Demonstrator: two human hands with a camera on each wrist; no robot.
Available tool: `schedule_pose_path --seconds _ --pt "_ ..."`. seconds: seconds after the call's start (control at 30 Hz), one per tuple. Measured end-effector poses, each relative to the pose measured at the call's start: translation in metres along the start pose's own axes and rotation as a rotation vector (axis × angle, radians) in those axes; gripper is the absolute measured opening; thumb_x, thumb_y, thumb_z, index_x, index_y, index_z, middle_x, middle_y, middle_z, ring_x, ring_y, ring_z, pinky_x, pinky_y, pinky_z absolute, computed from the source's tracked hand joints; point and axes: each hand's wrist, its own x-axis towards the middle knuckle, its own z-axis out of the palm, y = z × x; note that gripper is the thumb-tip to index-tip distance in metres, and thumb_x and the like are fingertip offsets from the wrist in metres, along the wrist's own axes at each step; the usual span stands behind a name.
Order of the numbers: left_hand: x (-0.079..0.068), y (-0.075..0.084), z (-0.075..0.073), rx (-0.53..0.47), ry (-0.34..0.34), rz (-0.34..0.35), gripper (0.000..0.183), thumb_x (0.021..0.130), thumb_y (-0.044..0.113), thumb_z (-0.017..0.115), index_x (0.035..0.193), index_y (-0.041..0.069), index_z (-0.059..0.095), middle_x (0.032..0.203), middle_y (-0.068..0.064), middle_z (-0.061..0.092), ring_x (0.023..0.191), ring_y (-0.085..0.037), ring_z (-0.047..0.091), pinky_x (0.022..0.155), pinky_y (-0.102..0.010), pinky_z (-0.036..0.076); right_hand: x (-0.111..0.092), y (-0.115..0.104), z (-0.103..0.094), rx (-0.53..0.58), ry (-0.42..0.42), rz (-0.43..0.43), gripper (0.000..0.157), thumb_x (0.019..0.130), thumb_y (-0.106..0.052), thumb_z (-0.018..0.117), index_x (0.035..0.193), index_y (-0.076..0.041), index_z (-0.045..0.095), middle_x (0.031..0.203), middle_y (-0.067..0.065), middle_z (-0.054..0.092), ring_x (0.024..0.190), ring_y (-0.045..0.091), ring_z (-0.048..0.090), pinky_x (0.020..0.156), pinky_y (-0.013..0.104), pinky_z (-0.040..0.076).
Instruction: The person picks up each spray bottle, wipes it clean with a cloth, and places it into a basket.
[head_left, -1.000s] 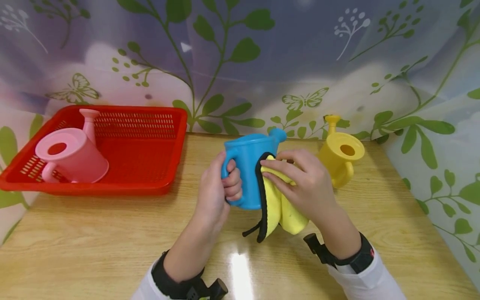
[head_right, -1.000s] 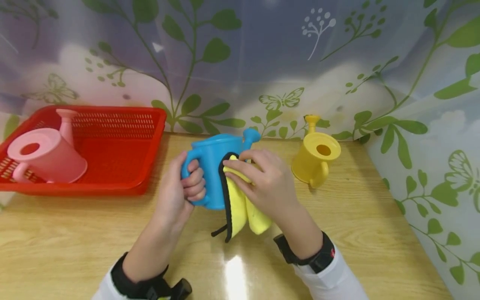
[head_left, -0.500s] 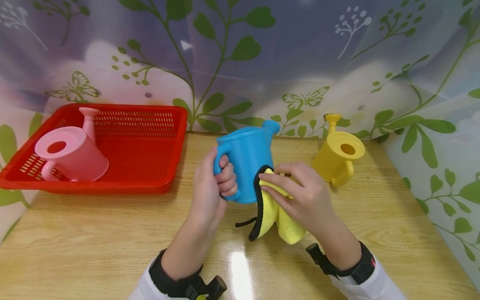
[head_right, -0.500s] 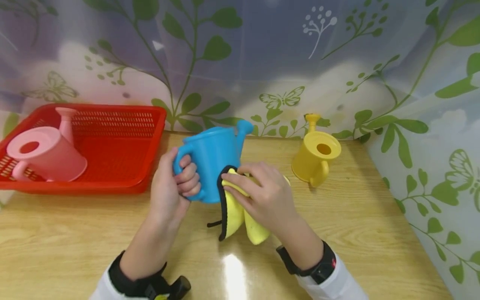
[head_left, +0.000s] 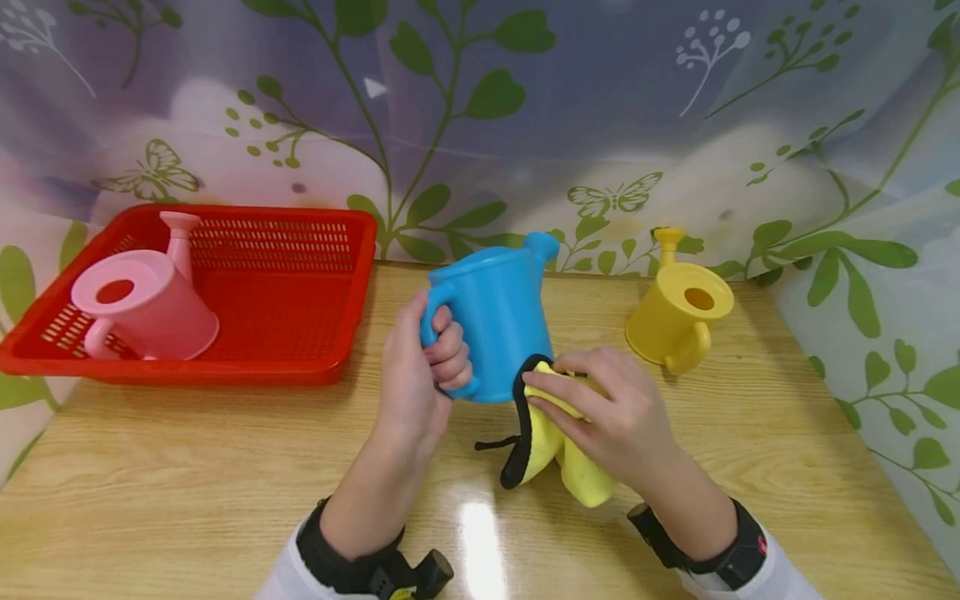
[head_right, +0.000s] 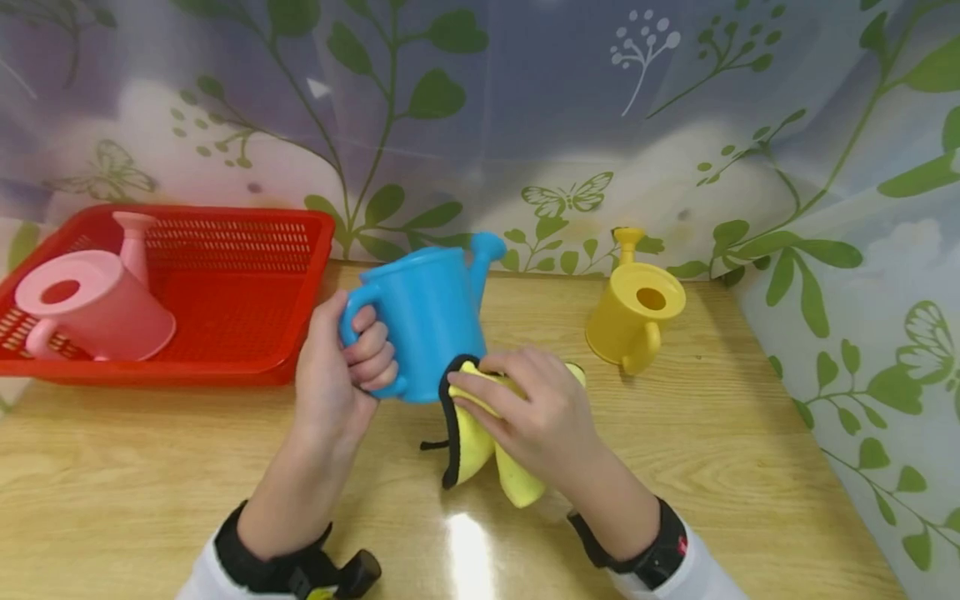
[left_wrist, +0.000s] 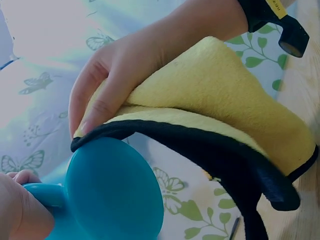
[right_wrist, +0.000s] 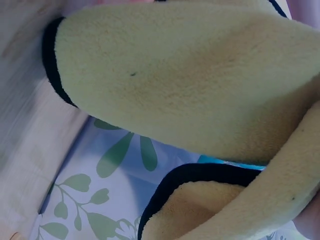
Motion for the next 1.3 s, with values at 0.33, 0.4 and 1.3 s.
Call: schedule_pose_path --seconds 0.33,0.4,1.3 --pt "0.000 0.001 0.000 0.003 -0.033 0.011 0.039 0.104 0.029 0.029 0.069 0.015 0.035 0.046 0.009 0.028 0.037 -0.004 0.024 0.041 -0.018 0.019 -0.001 -0.001 -0.004 -0.003 -0.001 0.033 0.027 0.096 -0.031 0.059 0.095 -0.009 0.075 0.086 0.009 0.065 0.067 0.021 0.057 0.058 0.031 0.047" --pt "0.000 0.001 0.000 0.011 -0.035 0.012 0.039 0.104 0.029 0.029 0.069 0.015 0.035 0.046 0.009 0.028 0.037 -0.005 0.023 0.041 -0.018 0.019 0.000 -0.001 -0.004 -0.002 -0.010 0.041 0.027 0.096 -0.031 0.059 0.096 -0.009 0.074 0.087 0.009 0.065 0.069 0.021 0.058 0.059 0.031 0.048" --pt "-0.002 -0.004 0.003 0.055 -0.076 -0.057 0.039 0.102 0.027 0.030 0.066 0.015 0.031 0.045 0.010 0.027 0.036 -0.005 0.023 0.040 -0.018 0.017 0.041 0.028 0.002 0.121 0.046 0.262 0.031 0.094 -0.032 0.059 0.100 -0.005 0.073 0.091 0.014 0.067 0.086 0.028 0.061 0.085 0.023 0.046"
